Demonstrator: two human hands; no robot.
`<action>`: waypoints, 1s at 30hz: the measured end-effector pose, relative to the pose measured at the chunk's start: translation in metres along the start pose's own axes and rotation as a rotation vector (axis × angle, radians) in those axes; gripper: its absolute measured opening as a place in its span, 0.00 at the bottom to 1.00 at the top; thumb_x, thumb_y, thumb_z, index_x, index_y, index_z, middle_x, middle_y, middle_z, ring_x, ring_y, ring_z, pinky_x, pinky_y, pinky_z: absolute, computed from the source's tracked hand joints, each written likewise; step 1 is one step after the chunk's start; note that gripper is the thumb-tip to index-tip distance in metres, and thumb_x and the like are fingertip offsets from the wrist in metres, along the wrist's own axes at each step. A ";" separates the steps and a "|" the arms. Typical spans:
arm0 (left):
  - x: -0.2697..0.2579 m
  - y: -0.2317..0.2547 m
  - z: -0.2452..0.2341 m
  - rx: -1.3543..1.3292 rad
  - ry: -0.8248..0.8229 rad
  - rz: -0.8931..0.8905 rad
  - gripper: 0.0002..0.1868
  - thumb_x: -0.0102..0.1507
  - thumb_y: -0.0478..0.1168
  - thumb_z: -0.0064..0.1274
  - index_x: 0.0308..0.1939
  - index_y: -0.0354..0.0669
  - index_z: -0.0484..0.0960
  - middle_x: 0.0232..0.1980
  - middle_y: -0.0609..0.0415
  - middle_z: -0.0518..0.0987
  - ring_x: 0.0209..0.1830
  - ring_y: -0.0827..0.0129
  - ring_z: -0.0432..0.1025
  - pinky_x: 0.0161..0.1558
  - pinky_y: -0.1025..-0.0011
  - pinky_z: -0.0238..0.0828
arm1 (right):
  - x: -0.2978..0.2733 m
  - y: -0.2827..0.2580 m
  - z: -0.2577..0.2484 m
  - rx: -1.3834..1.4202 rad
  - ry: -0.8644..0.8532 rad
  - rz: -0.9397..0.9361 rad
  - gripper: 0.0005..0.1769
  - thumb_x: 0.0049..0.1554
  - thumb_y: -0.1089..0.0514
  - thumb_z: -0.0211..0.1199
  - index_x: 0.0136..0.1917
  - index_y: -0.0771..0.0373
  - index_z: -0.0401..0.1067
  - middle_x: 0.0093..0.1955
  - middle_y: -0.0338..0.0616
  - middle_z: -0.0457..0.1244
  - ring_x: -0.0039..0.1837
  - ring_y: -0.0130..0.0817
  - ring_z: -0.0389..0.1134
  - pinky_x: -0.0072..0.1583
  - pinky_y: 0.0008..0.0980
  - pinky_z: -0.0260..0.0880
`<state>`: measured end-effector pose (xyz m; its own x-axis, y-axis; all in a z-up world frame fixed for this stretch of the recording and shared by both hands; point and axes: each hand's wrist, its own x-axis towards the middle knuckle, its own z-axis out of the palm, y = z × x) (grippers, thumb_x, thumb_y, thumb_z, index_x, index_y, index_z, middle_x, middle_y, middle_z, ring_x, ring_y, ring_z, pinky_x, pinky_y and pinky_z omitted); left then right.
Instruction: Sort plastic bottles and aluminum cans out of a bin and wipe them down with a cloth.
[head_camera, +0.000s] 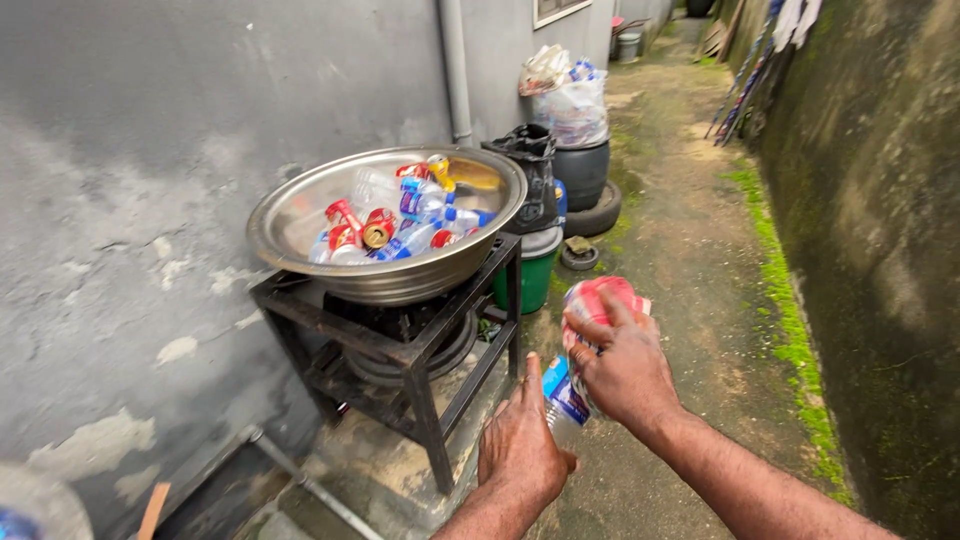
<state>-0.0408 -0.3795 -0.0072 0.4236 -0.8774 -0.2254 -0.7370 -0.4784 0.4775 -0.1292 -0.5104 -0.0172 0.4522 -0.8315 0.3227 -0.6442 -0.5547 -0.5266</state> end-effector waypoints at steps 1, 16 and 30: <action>0.007 -0.001 -0.001 -0.001 -0.003 0.015 0.72 0.53 0.41 0.76 0.81 0.45 0.30 0.71 0.45 0.65 0.69 0.55 0.65 0.71 0.58 0.60 | -0.001 -0.008 -0.005 -0.008 0.011 0.007 0.21 0.57 0.40 0.63 0.64 0.38 0.77 0.81 0.43 0.50 0.79 0.53 0.49 0.78 0.52 0.53; 0.126 -0.023 -0.001 -0.768 0.011 -0.067 0.28 0.50 0.35 0.70 0.54 0.45 0.79 0.48 0.55 0.85 0.50 0.62 0.80 0.55 0.60 0.80 | 0.032 0.007 0.061 0.373 0.272 0.034 0.36 0.60 0.51 0.59 0.80 0.51 0.57 0.82 0.53 0.48 0.79 0.48 0.49 0.72 0.43 0.52; 0.217 0.009 0.022 -1.972 -0.452 -0.076 0.25 0.58 0.53 0.63 0.50 0.40 0.79 0.42 0.48 0.82 0.42 0.56 0.78 0.51 0.51 0.77 | 0.063 0.061 0.017 1.606 -0.225 0.619 0.30 0.58 0.54 0.54 0.72 0.61 0.69 0.62 0.44 0.72 0.59 0.33 0.73 0.61 0.36 0.72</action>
<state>0.0335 -0.5752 -0.0707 0.0529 -0.9553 -0.2908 0.8719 -0.0977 0.4798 -0.1295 -0.5959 -0.0419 0.5558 -0.7941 -0.2459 0.4008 0.5151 -0.7576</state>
